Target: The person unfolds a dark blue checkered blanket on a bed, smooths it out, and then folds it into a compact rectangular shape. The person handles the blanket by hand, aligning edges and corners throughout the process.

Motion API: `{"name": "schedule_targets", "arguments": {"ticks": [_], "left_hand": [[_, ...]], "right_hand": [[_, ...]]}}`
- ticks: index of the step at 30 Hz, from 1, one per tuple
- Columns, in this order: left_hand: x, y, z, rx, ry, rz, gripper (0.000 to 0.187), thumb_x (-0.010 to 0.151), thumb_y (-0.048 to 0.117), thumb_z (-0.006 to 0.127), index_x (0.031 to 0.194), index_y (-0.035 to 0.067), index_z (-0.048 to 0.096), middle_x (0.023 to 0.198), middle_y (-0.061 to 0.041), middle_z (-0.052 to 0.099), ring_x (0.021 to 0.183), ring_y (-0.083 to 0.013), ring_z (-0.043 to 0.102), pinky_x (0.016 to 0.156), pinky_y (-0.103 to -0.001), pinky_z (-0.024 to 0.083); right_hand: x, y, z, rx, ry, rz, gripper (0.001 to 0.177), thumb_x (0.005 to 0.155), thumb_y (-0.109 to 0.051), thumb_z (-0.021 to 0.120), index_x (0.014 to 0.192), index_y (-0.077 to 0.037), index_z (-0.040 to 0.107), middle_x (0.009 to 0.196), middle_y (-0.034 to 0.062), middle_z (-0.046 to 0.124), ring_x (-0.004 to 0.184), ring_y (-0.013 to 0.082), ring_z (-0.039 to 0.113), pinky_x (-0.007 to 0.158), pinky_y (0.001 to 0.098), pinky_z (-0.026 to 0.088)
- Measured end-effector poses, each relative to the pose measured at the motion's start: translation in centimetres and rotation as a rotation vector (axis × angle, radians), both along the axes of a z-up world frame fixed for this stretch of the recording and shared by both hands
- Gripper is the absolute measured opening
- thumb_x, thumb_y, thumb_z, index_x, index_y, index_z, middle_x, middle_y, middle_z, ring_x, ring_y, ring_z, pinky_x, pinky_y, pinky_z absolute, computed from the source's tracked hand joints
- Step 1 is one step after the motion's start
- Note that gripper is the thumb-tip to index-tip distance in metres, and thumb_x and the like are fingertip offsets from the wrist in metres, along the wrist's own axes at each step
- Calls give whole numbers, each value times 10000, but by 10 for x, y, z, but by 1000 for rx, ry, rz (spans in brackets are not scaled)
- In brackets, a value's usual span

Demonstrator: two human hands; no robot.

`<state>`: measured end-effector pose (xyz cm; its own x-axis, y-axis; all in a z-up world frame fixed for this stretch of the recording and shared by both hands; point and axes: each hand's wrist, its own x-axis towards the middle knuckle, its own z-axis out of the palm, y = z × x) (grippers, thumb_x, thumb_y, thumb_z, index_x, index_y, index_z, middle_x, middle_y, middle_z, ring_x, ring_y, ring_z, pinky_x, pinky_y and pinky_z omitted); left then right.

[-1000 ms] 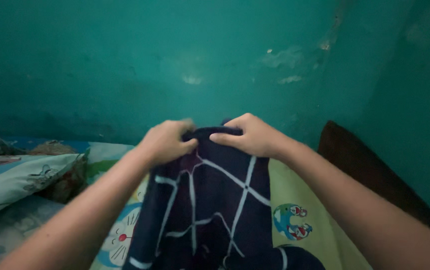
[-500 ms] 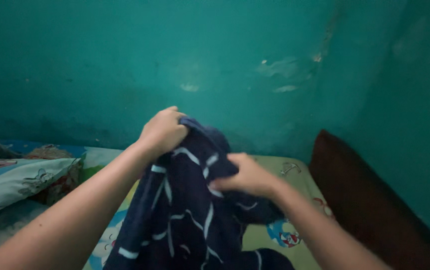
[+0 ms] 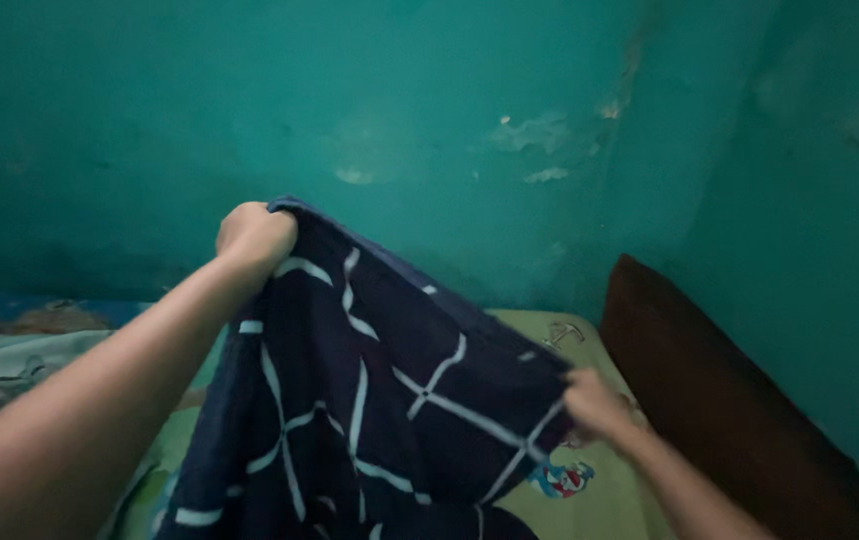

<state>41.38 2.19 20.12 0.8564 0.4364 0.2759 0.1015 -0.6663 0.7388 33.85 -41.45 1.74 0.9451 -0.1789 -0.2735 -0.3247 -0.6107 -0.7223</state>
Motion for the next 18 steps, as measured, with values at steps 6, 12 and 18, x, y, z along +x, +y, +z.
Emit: {"name": "schedule_targets", "arguments": {"ticks": [6,12,18], "left_hand": [[58,13,-35,-80,258,-4,448,949,330,629,1160,-65,618,1186,-263,609,1097,-454,618,864,-533,530],[60,-8,-42,25,228,-141,429,965,300,593,1117,-79,724,1151,-284,738,1065,-427,730,923,-503,545],[44,-18,-28,772,71,-246,316,946,338,680,1082,69,773,1287,-287,587,1054,-476,665,914,-521,552]], "right_hand": [[43,-3,82,970,-72,-478,439,1086,-111,253,1481,76,296,1335,347,490,1045,382,690,832,429,643],[65,16,110,984,-545,-375,398,1031,-48,304,1363,85,478,1495,287,510,1192,339,589,1049,574,415],[70,28,100,-630,-798,21,275,968,-36,441,1164,143,512,1422,555,316,918,510,654,1188,428,459]]}}
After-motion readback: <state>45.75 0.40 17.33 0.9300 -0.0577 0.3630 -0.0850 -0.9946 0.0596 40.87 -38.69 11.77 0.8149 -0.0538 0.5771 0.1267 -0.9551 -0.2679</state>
